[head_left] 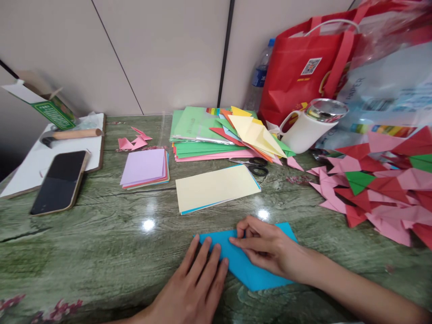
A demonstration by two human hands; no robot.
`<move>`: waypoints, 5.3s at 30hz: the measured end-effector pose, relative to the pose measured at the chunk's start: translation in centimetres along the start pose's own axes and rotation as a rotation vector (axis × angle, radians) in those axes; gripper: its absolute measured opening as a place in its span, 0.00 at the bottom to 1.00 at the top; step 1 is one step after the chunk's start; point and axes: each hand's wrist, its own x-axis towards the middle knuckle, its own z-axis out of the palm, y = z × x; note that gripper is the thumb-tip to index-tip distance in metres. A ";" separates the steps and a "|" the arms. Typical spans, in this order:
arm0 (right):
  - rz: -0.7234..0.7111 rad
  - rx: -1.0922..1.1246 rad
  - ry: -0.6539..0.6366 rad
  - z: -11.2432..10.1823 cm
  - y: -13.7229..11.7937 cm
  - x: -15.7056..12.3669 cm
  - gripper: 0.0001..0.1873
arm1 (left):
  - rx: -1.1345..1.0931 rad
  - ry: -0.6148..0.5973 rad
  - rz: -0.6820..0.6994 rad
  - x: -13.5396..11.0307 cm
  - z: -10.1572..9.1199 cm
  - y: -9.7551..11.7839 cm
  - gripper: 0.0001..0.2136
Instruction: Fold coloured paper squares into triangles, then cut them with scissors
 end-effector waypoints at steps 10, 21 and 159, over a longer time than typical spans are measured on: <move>0.019 0.008 -0.009 0.0 0.0 -0.1 0.15 | 0.000 -0.077 0.023 -0.8 1.0 0.2 0.24; 0.022 0.029 0.005 0.3 0.3 -0.2 0.15 | -0.091 -0.124 -0.068 -1.3 1.3 0.4 0.29; 0.184 0.372 -0.390 -5.4 1.8 2.4 0.17 | -0.271 -0.073 0.113 3.9 1.0 -4.4 0.12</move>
